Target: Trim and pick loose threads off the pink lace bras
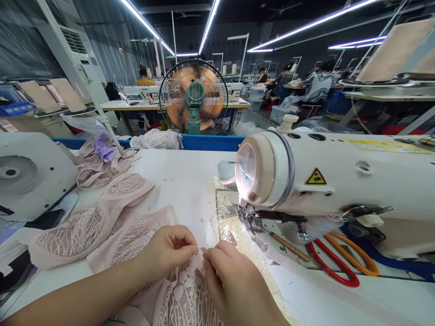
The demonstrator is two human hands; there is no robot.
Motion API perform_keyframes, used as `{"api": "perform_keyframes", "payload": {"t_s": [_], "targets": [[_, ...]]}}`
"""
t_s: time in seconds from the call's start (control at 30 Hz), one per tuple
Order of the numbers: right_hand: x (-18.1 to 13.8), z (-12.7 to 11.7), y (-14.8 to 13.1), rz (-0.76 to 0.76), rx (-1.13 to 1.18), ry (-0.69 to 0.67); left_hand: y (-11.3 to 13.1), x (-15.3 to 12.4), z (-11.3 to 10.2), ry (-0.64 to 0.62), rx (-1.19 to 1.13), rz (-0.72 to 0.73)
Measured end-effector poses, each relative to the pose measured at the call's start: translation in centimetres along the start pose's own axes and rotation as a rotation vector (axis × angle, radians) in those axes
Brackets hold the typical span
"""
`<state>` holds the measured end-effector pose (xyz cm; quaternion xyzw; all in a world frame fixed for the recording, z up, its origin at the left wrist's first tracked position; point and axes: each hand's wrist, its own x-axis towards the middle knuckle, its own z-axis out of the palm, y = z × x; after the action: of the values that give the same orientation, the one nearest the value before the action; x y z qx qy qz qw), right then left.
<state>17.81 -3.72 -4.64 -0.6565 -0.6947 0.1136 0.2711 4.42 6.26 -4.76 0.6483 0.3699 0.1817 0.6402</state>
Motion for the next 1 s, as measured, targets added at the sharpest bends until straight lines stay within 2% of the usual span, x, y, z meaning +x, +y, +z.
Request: {"api": "perform_keyframes", "payload": {"t_s": [0.33,0.53,1.0], "targets": [[0.1,0.2,0.3,-0.018,-0.017,-0.020,0.3,-0.1,0.1,0.026,0.013,0.003],[0.1,-0.1,0.0,0.012,-0.016,-0.011,0.5,-0.3,0.1,0.069,0.118,0.171],[0.0,0.0,-0.2,0.021,0.002,0.000,1.0,-0.3,0.2,0.070,0.135,0.113]]}}
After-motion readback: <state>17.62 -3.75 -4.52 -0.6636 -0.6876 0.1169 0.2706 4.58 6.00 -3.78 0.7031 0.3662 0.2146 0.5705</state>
